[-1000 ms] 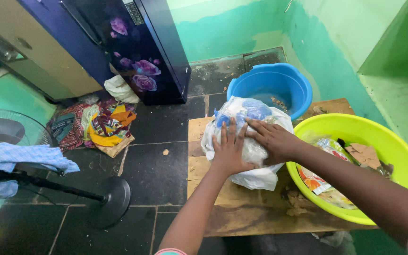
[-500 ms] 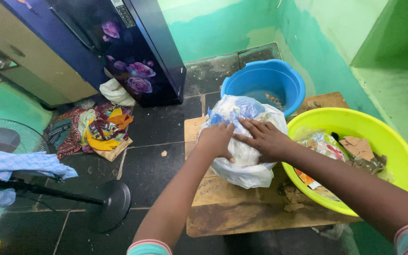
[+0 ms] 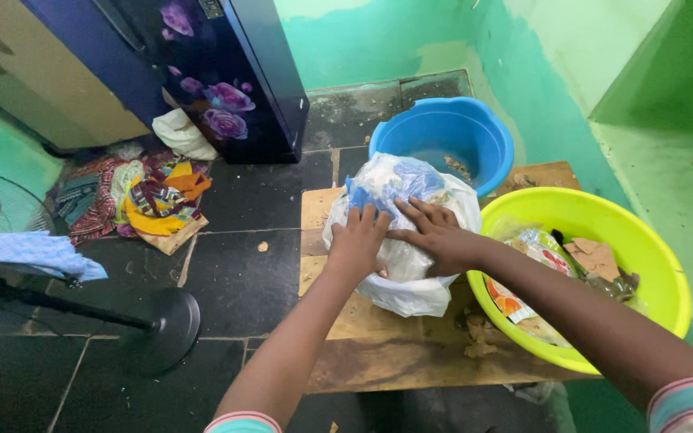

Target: The person packs various waste items, including plastic wrappers and cardboard, into a white plastic bag placed on a wooden board. They repeatedly press and compress the contents to fit more inside, then tie the bag closed.

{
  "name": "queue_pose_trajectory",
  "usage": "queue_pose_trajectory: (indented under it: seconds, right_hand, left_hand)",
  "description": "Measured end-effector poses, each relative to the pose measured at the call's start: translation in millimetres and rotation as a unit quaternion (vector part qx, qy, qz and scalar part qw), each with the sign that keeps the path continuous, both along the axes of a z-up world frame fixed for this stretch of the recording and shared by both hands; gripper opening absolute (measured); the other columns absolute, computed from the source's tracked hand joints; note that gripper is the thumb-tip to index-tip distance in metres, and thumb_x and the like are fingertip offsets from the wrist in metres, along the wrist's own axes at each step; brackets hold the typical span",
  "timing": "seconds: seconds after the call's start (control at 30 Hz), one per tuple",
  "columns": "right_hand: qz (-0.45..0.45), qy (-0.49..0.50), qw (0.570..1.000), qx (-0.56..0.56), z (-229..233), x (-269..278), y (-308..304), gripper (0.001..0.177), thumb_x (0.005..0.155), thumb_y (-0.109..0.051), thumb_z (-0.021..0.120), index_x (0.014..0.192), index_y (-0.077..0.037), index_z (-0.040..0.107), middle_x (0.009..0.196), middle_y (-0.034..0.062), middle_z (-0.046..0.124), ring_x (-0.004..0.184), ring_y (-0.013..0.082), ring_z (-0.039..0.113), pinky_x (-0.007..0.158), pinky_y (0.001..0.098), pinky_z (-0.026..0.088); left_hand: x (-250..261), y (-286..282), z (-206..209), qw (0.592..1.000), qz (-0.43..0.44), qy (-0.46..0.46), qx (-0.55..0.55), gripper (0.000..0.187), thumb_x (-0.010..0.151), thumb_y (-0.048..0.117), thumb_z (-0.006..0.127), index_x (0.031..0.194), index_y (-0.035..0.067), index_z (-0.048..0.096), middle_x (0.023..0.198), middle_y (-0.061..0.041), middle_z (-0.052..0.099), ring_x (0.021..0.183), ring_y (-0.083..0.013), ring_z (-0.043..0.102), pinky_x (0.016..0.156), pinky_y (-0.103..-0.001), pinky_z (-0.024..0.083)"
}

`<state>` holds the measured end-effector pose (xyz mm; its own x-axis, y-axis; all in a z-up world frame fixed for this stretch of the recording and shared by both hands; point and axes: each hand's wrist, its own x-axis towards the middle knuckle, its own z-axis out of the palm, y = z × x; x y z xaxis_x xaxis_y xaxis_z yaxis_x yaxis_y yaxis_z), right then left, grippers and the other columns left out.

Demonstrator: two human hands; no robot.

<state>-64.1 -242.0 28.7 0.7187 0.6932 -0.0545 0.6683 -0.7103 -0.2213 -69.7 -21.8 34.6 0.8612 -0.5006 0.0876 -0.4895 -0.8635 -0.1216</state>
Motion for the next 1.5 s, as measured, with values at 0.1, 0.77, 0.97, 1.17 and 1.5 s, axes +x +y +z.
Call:
queue_pose_trajectory:
  seconds: [0.1,0.77,0.97,1.17,1.5]
  right_hand:
    - [-0.001,0.057,0.998,-0.001,1,9,-1,0.113,0.059,-0.029,0.093,0.153,-0.042,0.032,0.17,0.0123,-0.007,0.156,0.0434,-0.005,0.117,0.0641,0.012]
    - [-0.094,-0.083,0.992,-0.016,12,-33,28,0.105,0.061,-0.036,0.092,0.152,-0.048,0.04,0.168,0.0119,0.005,0.154,0.0399,0.012,0.115,0.0593,0.021]
    - [-0.093,-0.048,0.994,-0.008,7,-33,23,0.101,0.062,-0.031,0.092,0.149,-0.046,0.043,0.169,0.0108,0.004,0.154,0.0398,0.009,0.115,0.06,0.02]
    - [-0.073,-0.049,0.996,0.019,5,-32,21,0.097,0.061,-0.029,0.092,0.146,-0.044,0.048,0.168,0.0099,0.005,0.154,0.0393,0.007,0.114,0.061,0.02]
    - [-0.087,-0.053,0.995,0.02,4,-28,18,0.1,0.06,-0.03,0.092,0.147,-0.048,0.047,0.172,0.0076,0.004,0.153,0.0381,0.008,0.113,0.06,0.021]
  left_hand:
    - [-9,8,-3,0.998,-0.003,-0.027,-0.05,0.108,0.051,0.05,0.095,0.14,0.018,0.043,0.139,-0.01,0.046,0.126,-0.0331,0.046,0.084,-0.057,0.048]
    - [69,21,37,0.966,-0.045,0.195,0.164,0.065,0.06,0.053,0.094,0.11,0.016,0.078,0.11,-0.008,0.076,0.104,-0.0287,0.073,0.085,-0.045,0.058]
    - [62,-19,36,0.937,-0.144,0.119,0.295,0.065,0.058,0.056,0.095,0.106,0.015,0.079,0.108,-0.005,0.076,0.102,-0.0266,0.073,0.084,-0.045,0.056]
    - [67,2,10,0.961,-0.197,0.061,0.183,0.028,0.071,0.039,0.086,0.088,0.017,0.081,0.096,-0.009,0.078,0.093,-0.0286,0.076,0.079,-0.044,0.056]
    - [47,39,-26,0.978,-0.147,0.113,0.097,0.017,0.088,0.019,0.07,0.101,0.013,0.079,0.103,-0.01,0.078,0.102,-0.0284,0.074,0.084,-0.045,0.056]
